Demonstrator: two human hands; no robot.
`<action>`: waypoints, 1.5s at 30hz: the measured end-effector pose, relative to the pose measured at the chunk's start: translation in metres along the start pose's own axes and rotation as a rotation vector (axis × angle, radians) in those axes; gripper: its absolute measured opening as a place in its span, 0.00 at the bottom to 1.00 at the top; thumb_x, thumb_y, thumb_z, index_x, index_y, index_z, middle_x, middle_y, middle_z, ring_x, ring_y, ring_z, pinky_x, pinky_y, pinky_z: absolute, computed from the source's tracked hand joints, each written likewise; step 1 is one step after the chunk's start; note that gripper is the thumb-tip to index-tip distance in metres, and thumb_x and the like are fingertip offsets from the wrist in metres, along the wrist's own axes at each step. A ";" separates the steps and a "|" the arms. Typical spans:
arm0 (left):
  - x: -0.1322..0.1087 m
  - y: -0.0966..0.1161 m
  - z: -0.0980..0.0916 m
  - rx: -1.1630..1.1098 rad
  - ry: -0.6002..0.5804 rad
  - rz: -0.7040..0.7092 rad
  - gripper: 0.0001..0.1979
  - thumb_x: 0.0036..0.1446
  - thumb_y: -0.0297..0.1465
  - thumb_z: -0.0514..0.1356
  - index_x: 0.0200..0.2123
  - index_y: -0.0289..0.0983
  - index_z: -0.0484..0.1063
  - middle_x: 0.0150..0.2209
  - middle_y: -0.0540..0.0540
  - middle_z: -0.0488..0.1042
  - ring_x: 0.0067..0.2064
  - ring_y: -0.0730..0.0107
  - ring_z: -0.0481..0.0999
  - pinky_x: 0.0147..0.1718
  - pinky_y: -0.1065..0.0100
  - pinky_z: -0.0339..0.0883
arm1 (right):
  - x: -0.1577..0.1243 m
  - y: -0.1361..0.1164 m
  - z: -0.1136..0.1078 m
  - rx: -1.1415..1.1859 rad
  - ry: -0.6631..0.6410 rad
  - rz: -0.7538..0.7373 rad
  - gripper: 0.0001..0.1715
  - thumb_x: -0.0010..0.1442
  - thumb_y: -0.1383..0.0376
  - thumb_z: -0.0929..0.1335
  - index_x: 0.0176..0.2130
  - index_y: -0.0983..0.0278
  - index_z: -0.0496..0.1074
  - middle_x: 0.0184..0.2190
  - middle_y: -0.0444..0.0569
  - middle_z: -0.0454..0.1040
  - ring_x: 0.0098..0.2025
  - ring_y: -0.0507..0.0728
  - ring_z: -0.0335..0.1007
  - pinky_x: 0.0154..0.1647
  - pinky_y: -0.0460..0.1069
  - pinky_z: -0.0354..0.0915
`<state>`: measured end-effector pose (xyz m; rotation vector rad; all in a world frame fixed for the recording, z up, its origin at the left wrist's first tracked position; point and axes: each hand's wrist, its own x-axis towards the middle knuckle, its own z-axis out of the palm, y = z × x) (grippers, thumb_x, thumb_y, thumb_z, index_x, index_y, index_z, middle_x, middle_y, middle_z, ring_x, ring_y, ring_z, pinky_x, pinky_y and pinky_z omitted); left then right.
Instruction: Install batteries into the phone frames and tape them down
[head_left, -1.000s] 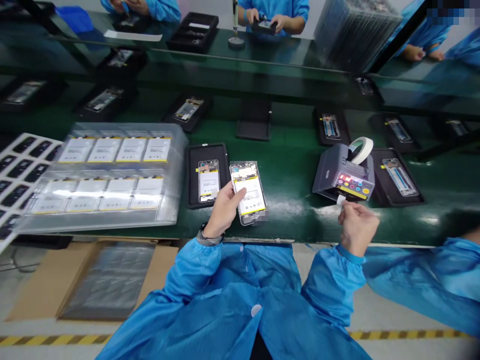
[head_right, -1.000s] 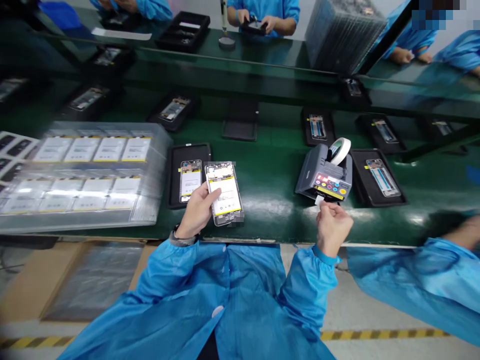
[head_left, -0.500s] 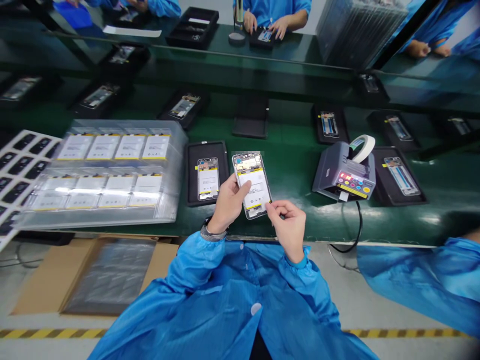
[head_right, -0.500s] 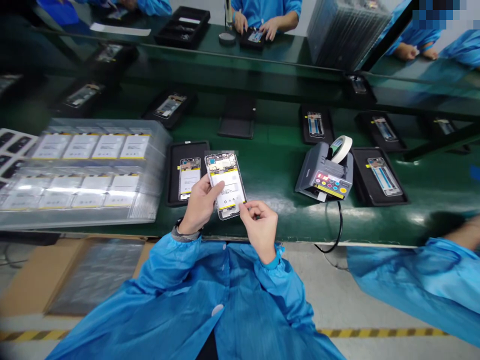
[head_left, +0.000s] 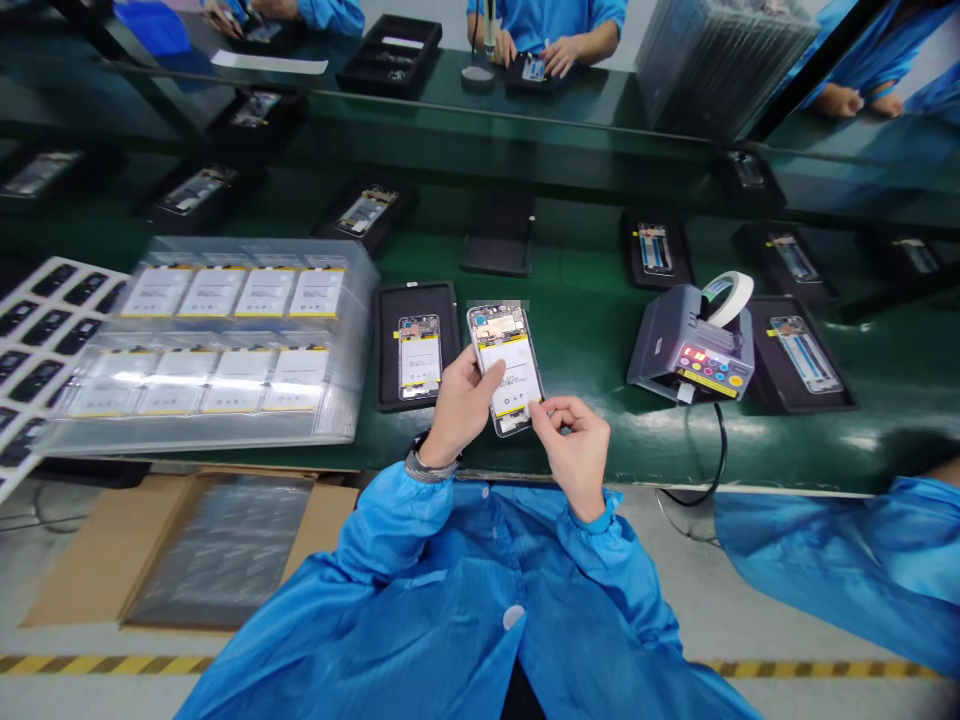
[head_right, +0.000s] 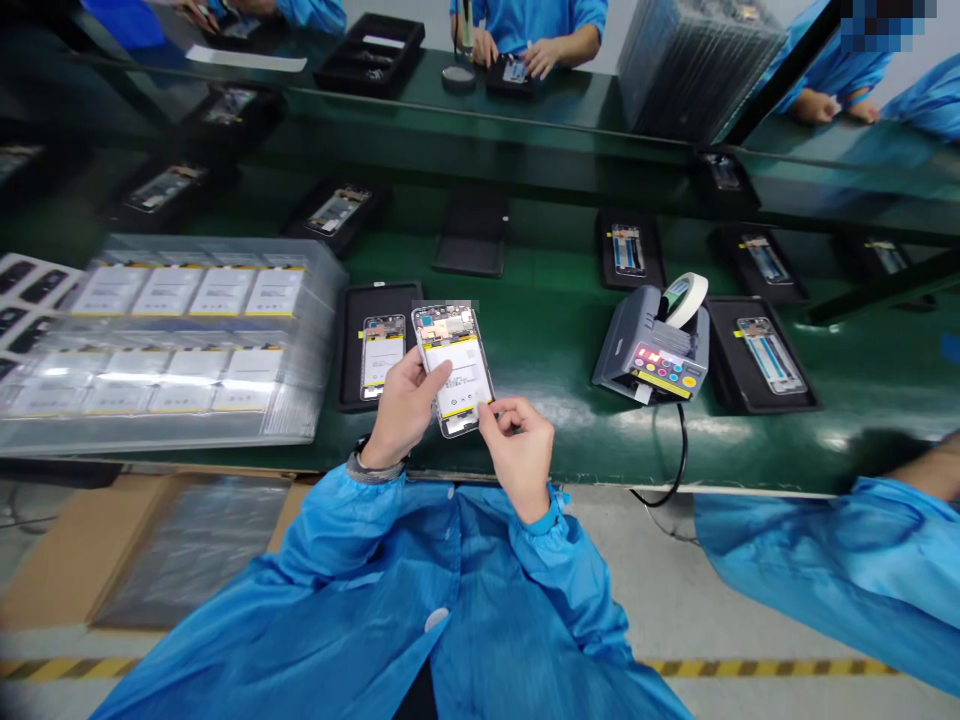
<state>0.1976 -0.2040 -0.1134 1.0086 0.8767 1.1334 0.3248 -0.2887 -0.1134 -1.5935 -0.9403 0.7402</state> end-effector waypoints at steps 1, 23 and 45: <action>0.000 -0.001 -0.001 -0.004 0.004 -0.003 0.22 0.57 0.41 0.69 0.50 0.34 0.74 0.51 0.39 0.80 0.51 0.52 0.80 0.51 0.57 0.75 | 0.001 0.002 -0.002 -0.028 -0.005 -0.010 0.17 0.58 0.54 0.74 0.30 0.64 0.72 0.16 0.35 0.58 0.20 0.48 0.51 0.25 0.46 0.55; 0.000 -0.004 -0.010 0.116 -0.142 -0.113 0.18 0.54 0.40 0.70 0.41 0.35 0.72 0.42 0.44 0.79 0.43 0.64 0.78 0.41 0.69 0.70 | 0.026 0.031 0.016 0.346 -0.118 0.026 0.21 0.62 0.47 0.71 0.34 0.62 0.70 0.23 0.42 0.72 0.24 0.52 0.69 0.27 0.47 0.67; 0.090 0.003 0.027 0.168 0.112 -0.142 0.26 0.44 0.51 0.73 0.29 0.34 0.71 0.23 0.49 0.71 0.21 0.76 0.67 0.18 0.75 0.58 | 0.061 0.024 0.055 0.185 0.007 -0.199 0.14 0.66 0.54 0.68 0.41 0.63 0.70 0.32 0.48 0.78 0.32 0.56 0.74 0.35 0.48 0.68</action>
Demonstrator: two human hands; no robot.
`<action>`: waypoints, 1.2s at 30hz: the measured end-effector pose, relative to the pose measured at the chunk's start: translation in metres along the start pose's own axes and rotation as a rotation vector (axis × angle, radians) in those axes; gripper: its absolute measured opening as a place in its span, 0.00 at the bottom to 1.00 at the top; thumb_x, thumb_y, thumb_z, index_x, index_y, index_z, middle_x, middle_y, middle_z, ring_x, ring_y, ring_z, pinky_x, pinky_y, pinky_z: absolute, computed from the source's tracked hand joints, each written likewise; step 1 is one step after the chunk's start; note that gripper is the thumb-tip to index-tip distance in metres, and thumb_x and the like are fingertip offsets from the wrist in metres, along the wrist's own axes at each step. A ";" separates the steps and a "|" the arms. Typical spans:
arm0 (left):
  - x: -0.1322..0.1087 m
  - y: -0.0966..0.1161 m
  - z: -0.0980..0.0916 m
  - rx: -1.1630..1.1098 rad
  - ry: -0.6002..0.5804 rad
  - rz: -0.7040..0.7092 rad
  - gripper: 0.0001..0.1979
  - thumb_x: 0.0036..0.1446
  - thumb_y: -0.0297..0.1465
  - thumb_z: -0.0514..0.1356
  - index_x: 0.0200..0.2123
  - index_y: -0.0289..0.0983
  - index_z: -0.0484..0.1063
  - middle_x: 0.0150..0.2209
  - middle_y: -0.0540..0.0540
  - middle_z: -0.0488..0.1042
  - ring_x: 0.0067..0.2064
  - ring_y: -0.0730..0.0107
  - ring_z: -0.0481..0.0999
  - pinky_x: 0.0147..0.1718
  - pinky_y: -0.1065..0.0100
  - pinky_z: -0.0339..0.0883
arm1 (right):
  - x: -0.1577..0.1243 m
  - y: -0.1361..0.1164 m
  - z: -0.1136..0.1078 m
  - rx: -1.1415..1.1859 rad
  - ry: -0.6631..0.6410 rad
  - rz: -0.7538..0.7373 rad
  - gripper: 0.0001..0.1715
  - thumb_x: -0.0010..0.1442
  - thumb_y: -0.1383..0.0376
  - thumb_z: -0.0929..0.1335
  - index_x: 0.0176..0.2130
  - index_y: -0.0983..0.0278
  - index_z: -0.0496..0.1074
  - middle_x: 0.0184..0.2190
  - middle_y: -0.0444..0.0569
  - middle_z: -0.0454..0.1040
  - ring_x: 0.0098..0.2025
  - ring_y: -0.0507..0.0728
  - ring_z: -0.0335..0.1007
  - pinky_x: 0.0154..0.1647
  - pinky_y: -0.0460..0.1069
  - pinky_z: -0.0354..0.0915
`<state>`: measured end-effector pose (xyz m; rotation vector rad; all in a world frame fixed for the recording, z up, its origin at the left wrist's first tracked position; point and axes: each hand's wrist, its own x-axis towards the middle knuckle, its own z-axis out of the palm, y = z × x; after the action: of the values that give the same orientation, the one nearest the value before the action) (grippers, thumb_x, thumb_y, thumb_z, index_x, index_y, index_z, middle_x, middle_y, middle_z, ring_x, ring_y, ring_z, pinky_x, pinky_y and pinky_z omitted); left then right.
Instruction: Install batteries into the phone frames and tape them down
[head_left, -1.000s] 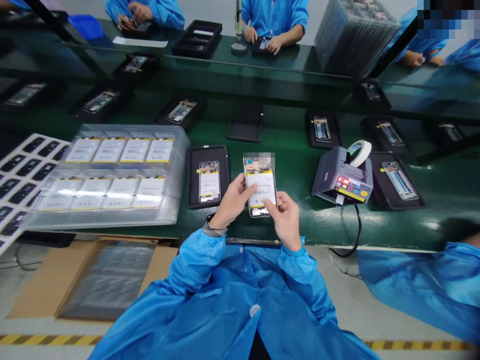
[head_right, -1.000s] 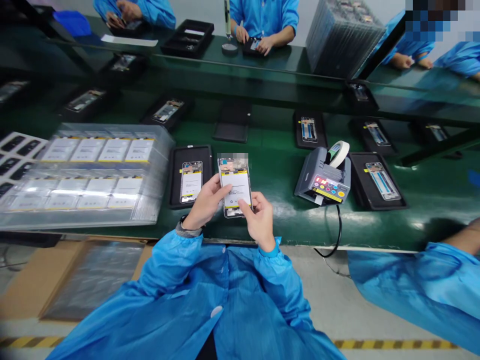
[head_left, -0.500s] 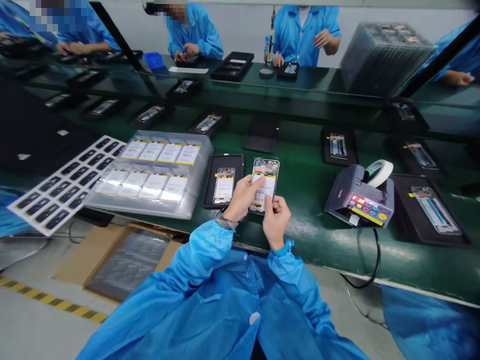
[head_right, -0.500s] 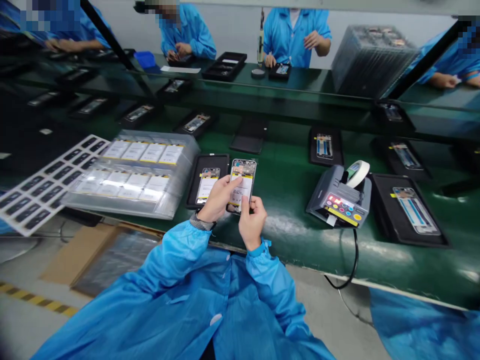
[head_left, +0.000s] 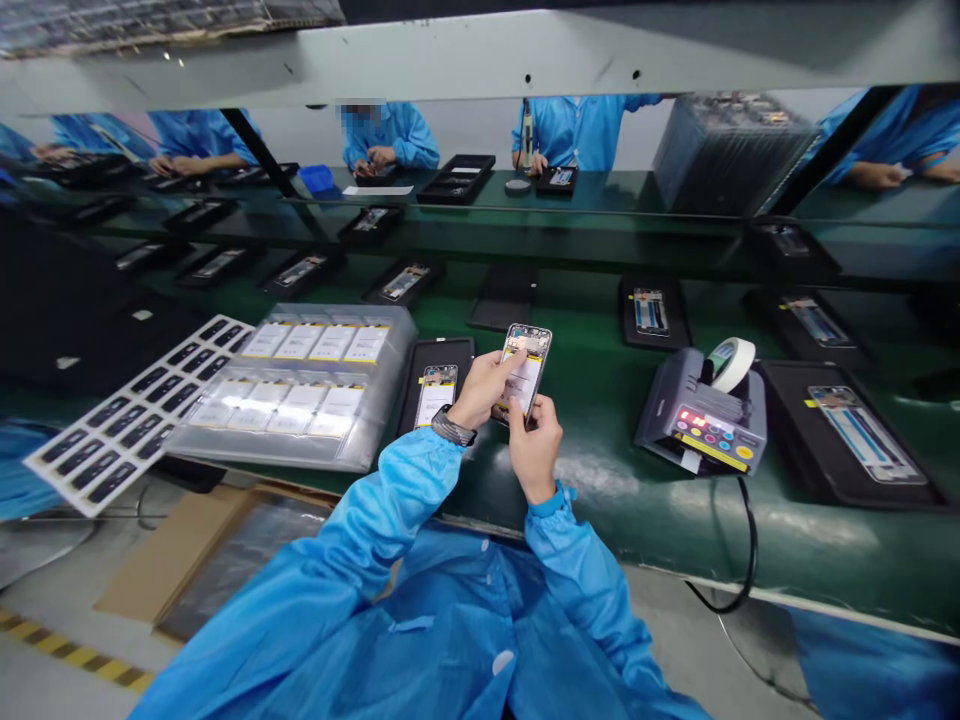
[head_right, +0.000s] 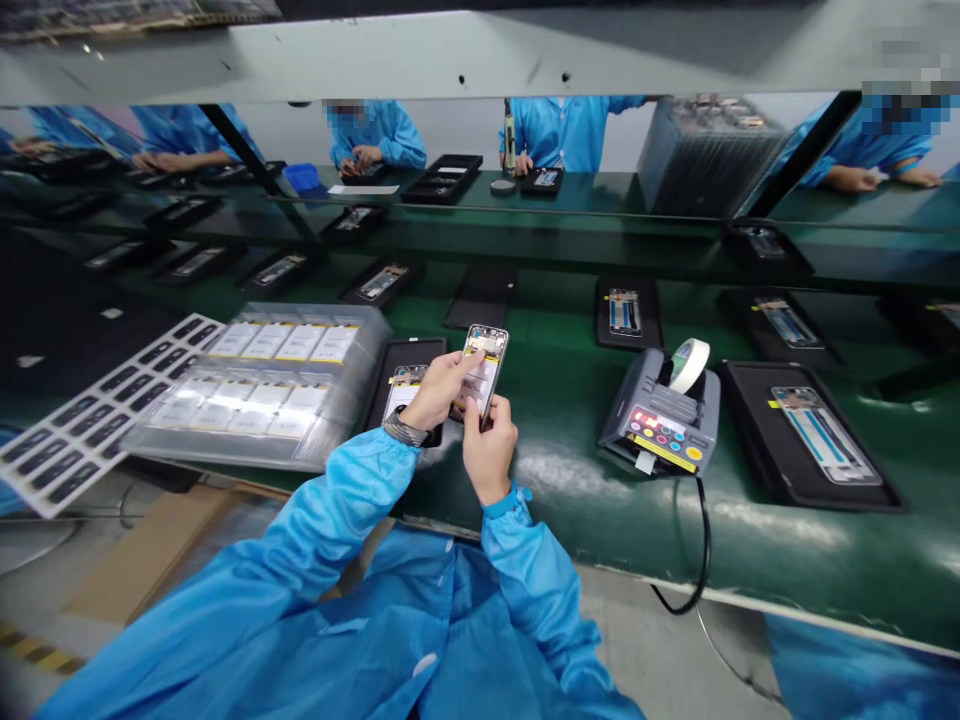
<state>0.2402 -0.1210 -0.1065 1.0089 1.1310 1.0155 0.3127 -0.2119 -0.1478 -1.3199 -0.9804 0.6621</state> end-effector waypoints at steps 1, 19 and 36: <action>0.004 0.001 0.001 0.009 0.000 -0.007 0.26 0.44 0.50 0.73 0.28 0.34 0.71 0.23 0.49 0.71 0.21 0.76 0.67 0.18 0.75 0.58 | 0.001 0.000 0.000 0.020 -0.021 0.011 0.14 0.66 0.54 0.68 0.41 0.63 0.70 0.32 0.48 0.78 0.32 0.56 0.75 0.35 0.48 0.68; -0.061 0.014 0.018 0.177 0.064 0.332 0.14 0.59 0.41 0.66 0.34 0.36 0.71 0.32 0.48 0.75 0.32 0.71 0.71 0.32 0.72 0.66 | 0.045 -0.061 -0.041 0.021 0.007 -0.170 0.11 0.62 0.60 0.71 0.43 0.63 0.74 0.35 0.47 0.76 0.33 0.54 0.68 0.35 0.49 0.67; 0.084 0.042 -0.009 0.440 0.129 0.086 0.17 0.59 0.39 0.69 0.30 0.29 0.74 0.29 0.42 0.77 0.30 0.66 0.75 0.30 0.69 0.66 | 0.112 0.011 -0.019 -0.088 0.098 0.026 0.20 0.59 0.54 0.68 0.45 0.66 0.71 0.33 0.48 0.76 0.34 0.54 0.71 0.39 0.49 0.69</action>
<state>0.2376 -0.0289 -0.0850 1.3646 1.4673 0.9283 0.3833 -0.1228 -0.1347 -1.4311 -0.9227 0.5742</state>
